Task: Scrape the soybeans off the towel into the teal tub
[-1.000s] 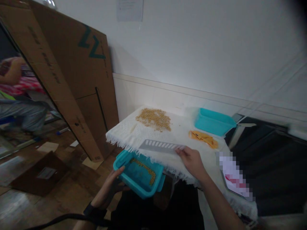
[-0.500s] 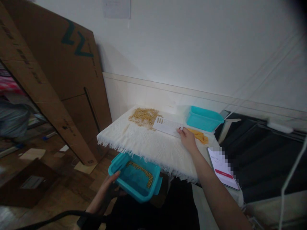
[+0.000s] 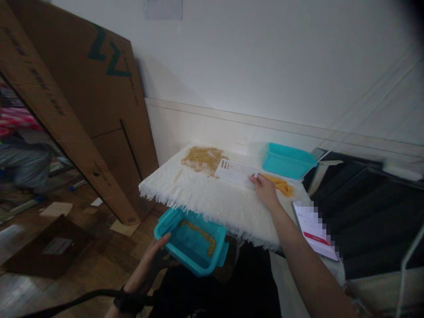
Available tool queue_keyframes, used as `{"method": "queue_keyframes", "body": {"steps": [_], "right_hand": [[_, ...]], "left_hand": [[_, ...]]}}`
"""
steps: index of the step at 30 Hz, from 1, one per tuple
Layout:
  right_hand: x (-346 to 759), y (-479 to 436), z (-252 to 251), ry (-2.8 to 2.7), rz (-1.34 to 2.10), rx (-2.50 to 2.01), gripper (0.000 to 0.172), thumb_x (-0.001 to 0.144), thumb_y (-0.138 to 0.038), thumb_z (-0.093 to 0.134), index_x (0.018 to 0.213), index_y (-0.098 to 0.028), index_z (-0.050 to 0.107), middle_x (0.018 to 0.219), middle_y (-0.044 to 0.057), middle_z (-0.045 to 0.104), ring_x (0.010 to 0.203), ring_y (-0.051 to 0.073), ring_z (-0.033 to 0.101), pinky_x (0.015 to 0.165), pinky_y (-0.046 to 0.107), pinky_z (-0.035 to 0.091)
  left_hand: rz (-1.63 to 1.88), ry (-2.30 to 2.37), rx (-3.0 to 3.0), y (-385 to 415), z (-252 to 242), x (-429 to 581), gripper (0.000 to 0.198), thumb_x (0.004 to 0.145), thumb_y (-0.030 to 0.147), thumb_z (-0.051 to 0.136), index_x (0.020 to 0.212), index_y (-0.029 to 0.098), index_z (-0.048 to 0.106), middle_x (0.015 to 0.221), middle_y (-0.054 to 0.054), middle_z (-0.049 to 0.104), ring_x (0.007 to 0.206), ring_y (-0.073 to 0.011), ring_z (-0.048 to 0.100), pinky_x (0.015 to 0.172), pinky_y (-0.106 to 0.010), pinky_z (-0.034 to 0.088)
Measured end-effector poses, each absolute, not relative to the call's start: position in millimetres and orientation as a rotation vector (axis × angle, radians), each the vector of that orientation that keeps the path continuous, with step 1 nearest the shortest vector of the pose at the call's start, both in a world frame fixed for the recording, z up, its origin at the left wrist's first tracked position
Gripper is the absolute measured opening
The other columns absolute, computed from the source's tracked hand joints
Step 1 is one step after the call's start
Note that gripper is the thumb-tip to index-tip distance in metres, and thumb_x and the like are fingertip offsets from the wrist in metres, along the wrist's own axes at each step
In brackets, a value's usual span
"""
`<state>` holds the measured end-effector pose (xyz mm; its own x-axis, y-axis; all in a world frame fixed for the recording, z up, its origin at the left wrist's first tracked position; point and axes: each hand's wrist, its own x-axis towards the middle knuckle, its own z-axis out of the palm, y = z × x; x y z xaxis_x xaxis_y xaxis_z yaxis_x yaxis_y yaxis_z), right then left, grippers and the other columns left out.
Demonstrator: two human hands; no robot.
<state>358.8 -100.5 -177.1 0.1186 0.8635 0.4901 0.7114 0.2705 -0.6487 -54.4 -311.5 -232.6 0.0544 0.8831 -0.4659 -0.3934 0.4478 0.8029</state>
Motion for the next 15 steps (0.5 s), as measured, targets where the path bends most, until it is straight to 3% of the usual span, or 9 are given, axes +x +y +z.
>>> {"method": "queue_keyframes", "body": {"steps": [8, 15], "right_hand": [[360.2, -99.0, -179.2, -1.642, 0.210, -1.443, 0.055, 0.095, -0.078, 0.054, 0.072, -0.028, 0.054, 0.069, 0.004, 0.063, 0.072, 0.026, 0.059, 0.068, 0.035, 0.041], [357.3, -100.1, -176.3, -1.661, 0.210, -1.416, 0.059, 0.095, -0.082, 0.052, 0.070, -0.028, 0.053, 0.066, 0.003, 0.062, 0.070, 0.024, 0.058, 0.066, 0.034, 0.042]], "left_hand": [[1.043, 1.147, 0.539, -311.3, -229.2, -54.2, 0.112, 0.081, 0.073, 0.091, 0.169, 0.019, 0.047, 0.172, -0.023, 0.062, 0.163, -0.0553, 0.050, 0.108, -0.066, 0.066], [1.050, 1.137, 0.514, -311.2, -231.0, -55.1, 0.106, 0.084, 0.069, 0.090, 0.170, 0.023, 0.049, 0.173, -0.023, 0.061, 0.161, -0.0545, 0.053, 0.111, -0.066, 0.065]]}}
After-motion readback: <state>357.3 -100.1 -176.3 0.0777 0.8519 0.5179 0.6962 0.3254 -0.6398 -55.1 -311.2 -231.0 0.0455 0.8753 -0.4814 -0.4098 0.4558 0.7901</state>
